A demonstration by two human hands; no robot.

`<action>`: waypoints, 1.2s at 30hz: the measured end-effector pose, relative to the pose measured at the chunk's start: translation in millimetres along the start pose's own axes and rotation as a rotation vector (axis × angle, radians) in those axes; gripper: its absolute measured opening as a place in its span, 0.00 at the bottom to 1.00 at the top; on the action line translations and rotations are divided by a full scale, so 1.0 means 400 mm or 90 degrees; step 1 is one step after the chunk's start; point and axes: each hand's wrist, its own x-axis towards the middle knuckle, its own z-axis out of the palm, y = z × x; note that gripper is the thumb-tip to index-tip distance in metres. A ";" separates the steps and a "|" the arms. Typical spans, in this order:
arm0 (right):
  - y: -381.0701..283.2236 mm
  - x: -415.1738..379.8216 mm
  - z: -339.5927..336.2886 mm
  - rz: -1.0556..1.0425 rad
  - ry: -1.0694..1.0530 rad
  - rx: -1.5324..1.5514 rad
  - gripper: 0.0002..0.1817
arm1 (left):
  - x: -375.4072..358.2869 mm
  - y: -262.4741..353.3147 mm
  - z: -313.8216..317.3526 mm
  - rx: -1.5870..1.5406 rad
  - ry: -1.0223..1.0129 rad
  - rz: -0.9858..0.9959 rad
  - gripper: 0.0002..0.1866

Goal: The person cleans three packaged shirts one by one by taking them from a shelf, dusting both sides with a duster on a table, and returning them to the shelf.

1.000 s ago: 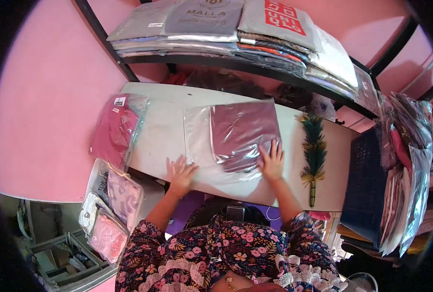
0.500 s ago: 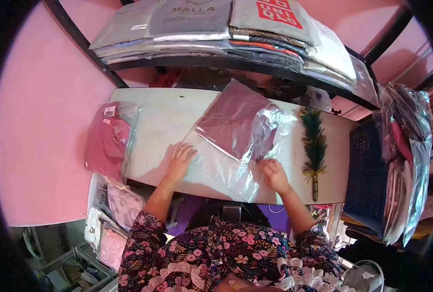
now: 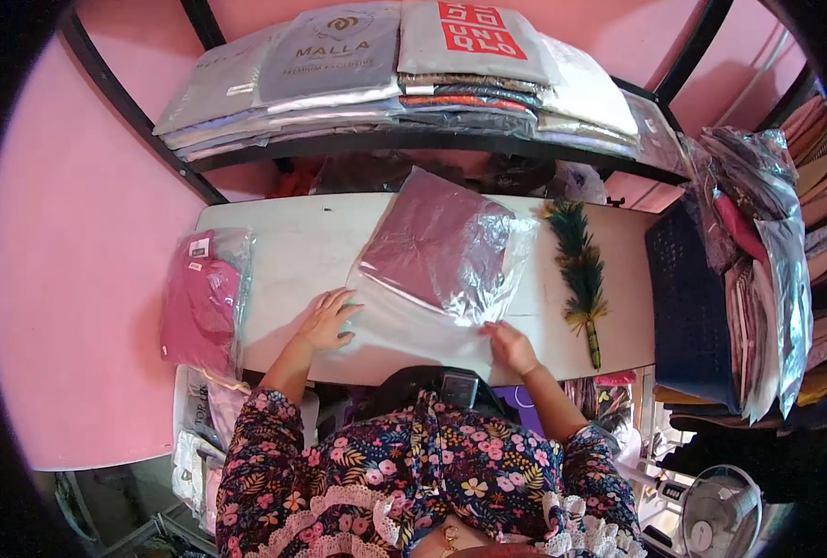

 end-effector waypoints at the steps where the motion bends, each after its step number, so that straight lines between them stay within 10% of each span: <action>1: 0.019 -0.005 0.008 0.087 0.035 0.012 0.10 | 0.002 0.001 0.006 -0.004 -0.007 -0.001 0.34; 9: 0.047 -0.003 -0.035 0.242 0.125 0.059 0.06 | 0.056 -0.051 0.098 -0.108 0.195 -0.005 0.11; 12: 0.015 -0.016 -0.082 0.280 0.116 0.039 0.06 | 0.050 -0.009 0.047 -0.311 -0.013 -0.162 0.07; 16: 0.005 -0.046 -0.090 0.286 0.212 0.150 0.08 | 0.078 0.026 0.018 -0.255 0.175 -0.034 0.05; 18: 0.028 -0.046 -0.067 0.381 0.288 0.178 0.09 | 0.121 0.032 0.025 -0.524 0.202 -0.166 0.07; 26: 0.148 -0.055 -0.012 0.548 0.278 0.097 0.07 | 0.283 -0.012 0.179 -0.448 0.303 -0.354 0.08; 29: 0.020 -0.003 -0.068 0.533 0.372 0.173 0.10 | 0.294 0.016 0.138 -0.319 0.309 -0.376 0.08; 32: -0.080 0.054 -0.091 0.227 0.479 -0.413 0.22 | 0.294 0.006 0.121 -0.124 0.265 -0.168 0.10; 36: -0.127 0.093 -0.028 -0.033 0.016 -0.248 0.33 | 0.276 -0.033 0.109 -0.031 0.178 0.004 0.16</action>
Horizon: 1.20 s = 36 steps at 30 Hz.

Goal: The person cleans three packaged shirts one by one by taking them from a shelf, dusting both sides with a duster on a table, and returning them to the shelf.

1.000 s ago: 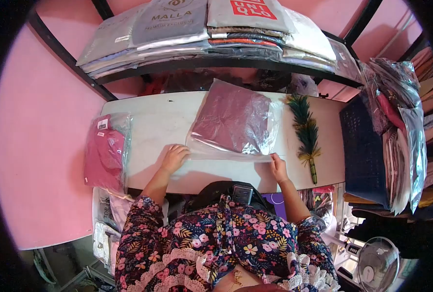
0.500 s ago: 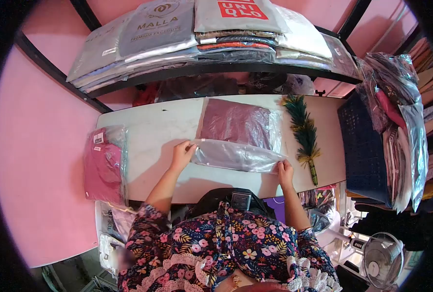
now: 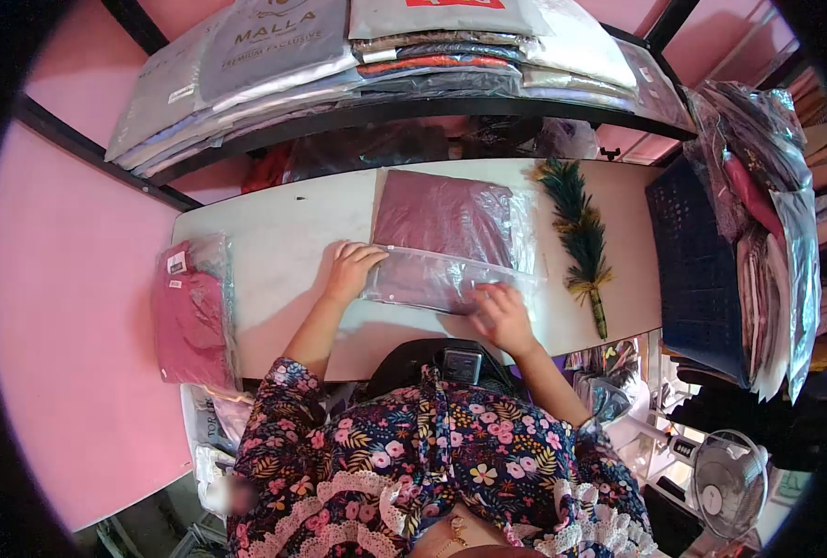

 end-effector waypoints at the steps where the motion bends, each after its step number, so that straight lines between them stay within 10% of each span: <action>1: -0.006 0.008 0.007 0.002 0.001 -0.002 0.33 | -0.003 -0.011 -0.009 0.035 -0.044 0.045 0.19; 12: 0.066 0.018 0.072 0.088 -0.131 -0.053 0.31 | -0.020 0.053 -0.097 0.011 -0.177 0.022 0.38; 23: 0.150 -0.039 -0.049 0.092 -0.065 -0.120 0.26 | -0.013 0.036 0.006 -0.088 0.004 -0.057 0.33; 28: 0.152 0.094 -0.252 0.340 0.024 0.091 0.18 | 0.100 0.058 -0.068 -0.252 0.264 -0.058 0.24; 31: 0.153 0.169 -0.354 0.223 0.172 0.280 0.19 | 0.180 0.131 -0.186 -0.368 0.390 -0.045 0.08; 36: 0.121 0.296 -0.472 0.290 0.180 0.413 0.23 | 0.207 0.164 -0.262 -0.382 0.414 -0.172 0.16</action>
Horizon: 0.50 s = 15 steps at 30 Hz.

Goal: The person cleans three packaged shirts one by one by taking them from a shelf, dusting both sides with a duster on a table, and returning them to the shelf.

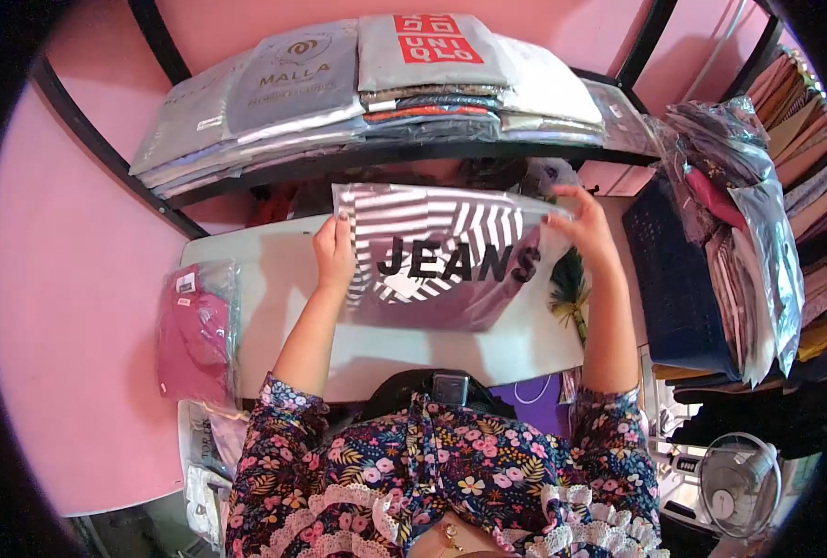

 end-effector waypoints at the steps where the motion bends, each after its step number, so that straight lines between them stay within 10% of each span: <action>1: 0.004 0.014 0.003 -0.003 0.010 -0.021 0.24 | -0.002 0.000 0.003 0.025 0.001 -0.067 0.18; 6: 0.242 0.054 0.129 0.272 0.033 0.051 0.31 | -0.112 -0.248 0.038 0.198 -0.052 -0.202 0.20; 8: 0.482 0.012 0.210 0.007 0.090 -0.240 0.37 | -0.171 -0.296 0.039 0.205 -0.159 -0.398 0.23; 9: 0.357 -0.044 0.233 0.288 -0.013 -0.287 0.40 | -0.211 -0.335 0.041 0.153 -0.163 -0.349 0.26; 10: 0.361 -0.087 0.279 0.291 -0.018 -0.286 0.40 | -0.248 -0.358 0.041 0.101 -0.167 -0.300 0.29; 15: 0.362 -0.249 0.411 -0.019 0.038 -0.608 0.36 | -0.279 -0.306 0.026 0.166 -0.196 -0.253 0.28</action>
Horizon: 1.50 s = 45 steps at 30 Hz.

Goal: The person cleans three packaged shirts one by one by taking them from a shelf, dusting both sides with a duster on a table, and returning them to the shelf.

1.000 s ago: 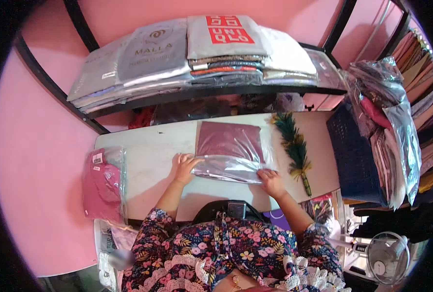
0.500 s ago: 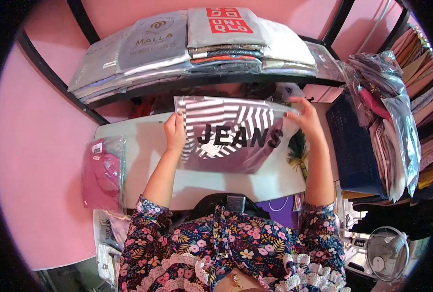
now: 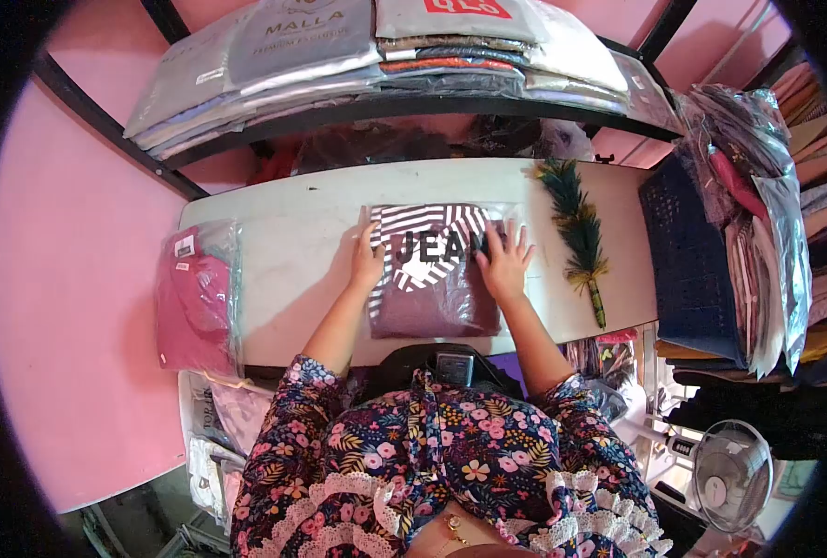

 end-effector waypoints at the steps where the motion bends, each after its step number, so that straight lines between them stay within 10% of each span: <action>1: 0.001 -0.019 0.010 0.001 -0.004 -0.002 0.36 | -0.007 0.008 -0.002 -0.001 -0.002 -0.003 0.28; 37: 0.080 -0.054 0.064 0.080 -0.104 0.038 0.33 | -0.029 -0.022 0.017 -0.085 -0.001 -0.033 0.26; 40: 0.117 -0.014 0.053 0.216 0.120 0.202 0.37 | -0.024 -0.049 0.033 -0.109 0.041 -0.086 0.25; 45: 0.188 0.088 0.070 0.258 0.088 0.260 0.40 | -0.015 -0.001 0.013 0.006 0.048 -0.128 0.21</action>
